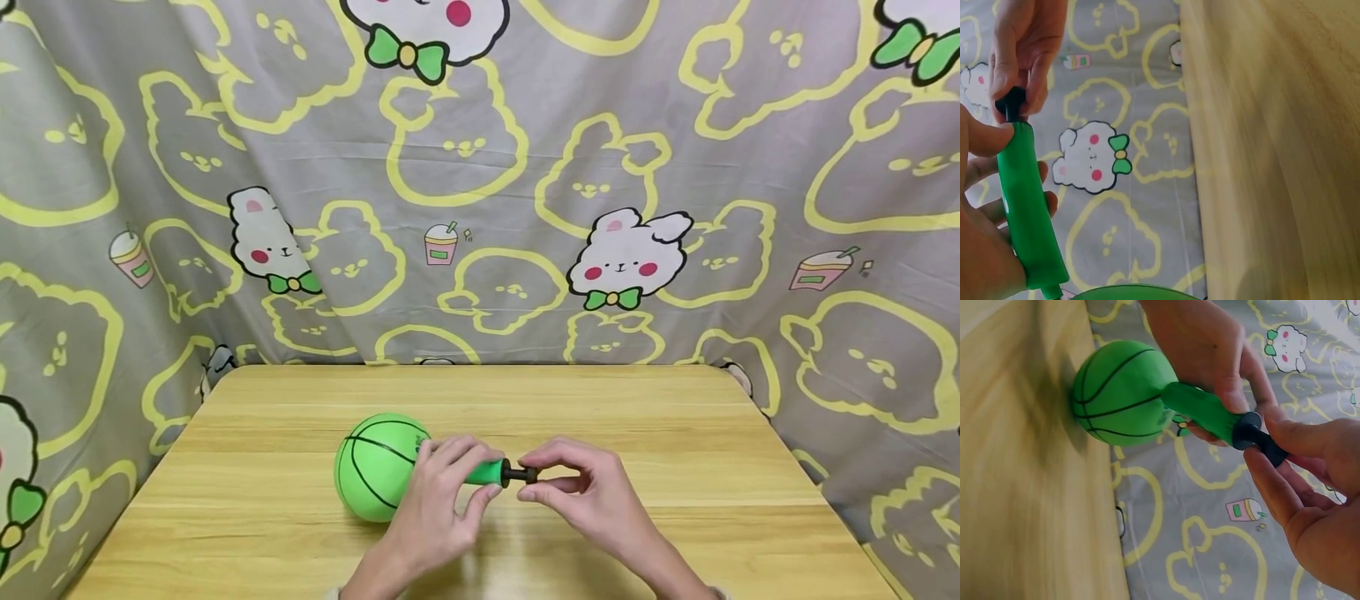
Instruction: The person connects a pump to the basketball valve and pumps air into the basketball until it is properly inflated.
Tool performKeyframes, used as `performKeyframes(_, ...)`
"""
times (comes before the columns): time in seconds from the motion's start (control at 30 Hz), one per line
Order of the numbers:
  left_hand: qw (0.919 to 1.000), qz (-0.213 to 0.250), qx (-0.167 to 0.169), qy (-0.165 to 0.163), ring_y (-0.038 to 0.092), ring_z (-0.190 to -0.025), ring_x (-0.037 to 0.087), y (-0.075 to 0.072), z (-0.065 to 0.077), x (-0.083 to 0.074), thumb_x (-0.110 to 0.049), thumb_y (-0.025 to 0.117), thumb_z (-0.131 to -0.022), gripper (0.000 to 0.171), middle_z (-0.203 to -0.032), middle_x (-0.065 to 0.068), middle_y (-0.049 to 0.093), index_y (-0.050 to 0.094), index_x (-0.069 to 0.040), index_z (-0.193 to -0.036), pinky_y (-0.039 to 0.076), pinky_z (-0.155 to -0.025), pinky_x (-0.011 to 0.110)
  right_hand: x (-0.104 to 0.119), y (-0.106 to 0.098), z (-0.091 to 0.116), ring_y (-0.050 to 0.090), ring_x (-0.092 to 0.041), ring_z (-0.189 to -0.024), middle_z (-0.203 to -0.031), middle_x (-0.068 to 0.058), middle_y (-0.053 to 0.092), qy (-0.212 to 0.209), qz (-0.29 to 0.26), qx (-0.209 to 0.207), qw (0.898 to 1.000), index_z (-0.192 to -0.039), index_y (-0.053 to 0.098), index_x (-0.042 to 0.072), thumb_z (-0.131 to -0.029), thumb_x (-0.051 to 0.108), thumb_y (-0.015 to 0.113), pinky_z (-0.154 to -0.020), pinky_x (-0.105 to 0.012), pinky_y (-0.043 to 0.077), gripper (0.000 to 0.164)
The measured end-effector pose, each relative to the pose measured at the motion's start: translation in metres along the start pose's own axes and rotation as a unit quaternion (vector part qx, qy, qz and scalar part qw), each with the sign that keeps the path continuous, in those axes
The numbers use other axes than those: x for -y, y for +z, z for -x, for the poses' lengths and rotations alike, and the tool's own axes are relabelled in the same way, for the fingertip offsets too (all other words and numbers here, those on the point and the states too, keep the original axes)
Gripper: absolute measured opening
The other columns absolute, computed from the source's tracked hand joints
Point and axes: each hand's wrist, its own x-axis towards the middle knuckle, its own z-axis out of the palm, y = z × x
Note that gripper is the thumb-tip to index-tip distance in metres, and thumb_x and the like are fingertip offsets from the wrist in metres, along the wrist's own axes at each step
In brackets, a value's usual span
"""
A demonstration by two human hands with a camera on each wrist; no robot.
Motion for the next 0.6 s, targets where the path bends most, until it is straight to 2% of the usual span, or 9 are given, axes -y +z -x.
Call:
performKeyframes(0.1,1.0,0.005,-0.006,-0.003,0.062,-0.107,0.007,-0.002,-0.001,0.003,-0.026,0.073,-0.092,0.024,-0.112,-0.011,0.066,0.07,-0.02,-0.115,0.039,-0.092,0.04,0.003,-0.006,-0.001,0.072,-0.024,-0.096,-0.104,-0.015,0.072,-0.009,0.003,0.005,1.0,-0.108,0.075,0.005,-0.084,0.0,0.081,-0.072,-0.04,0.06,0.025)
performKeyframes(0.33,0.9998,0.002,-0.017,-0.009,0.062,-0.106,0.007,-0.005,-0.001,0.009,-0.025,0.075,-0.09,0.027,-0.111,-0.01,0.067,0.071,-0.02,-0.115,0.04,-0.093,0.042,0.009,-0.021,-0.001,0.072,-0.023,-0.098,-0.105,-0.011,0.072,0.022,0.006,0.011,1.0,-0.107,0.075,0.009,-0.083,0.001,0.083,-0.073,-0.04,0.06,0.027)
performKeyframes(0.6,0.9995,0.01,-0.025,-0.019,0.063,-0.105,0.006,-0.011,-0.001,0.012,-0.025,0.074,-0.089,0.026,-0.11,-0.012,0.067,0.07,-0.021,-0.115,0.039,-0.09,0.038,0.02,-0.039,0.0,0.071,-0.023,-0.099,-0.107,-0.011,0.071,0.015,0.008,0.019,1.0,-0.107,0.074,0.003,-0.082,-0.005,0.081,-0.074,-0.041,0.06,0.027)
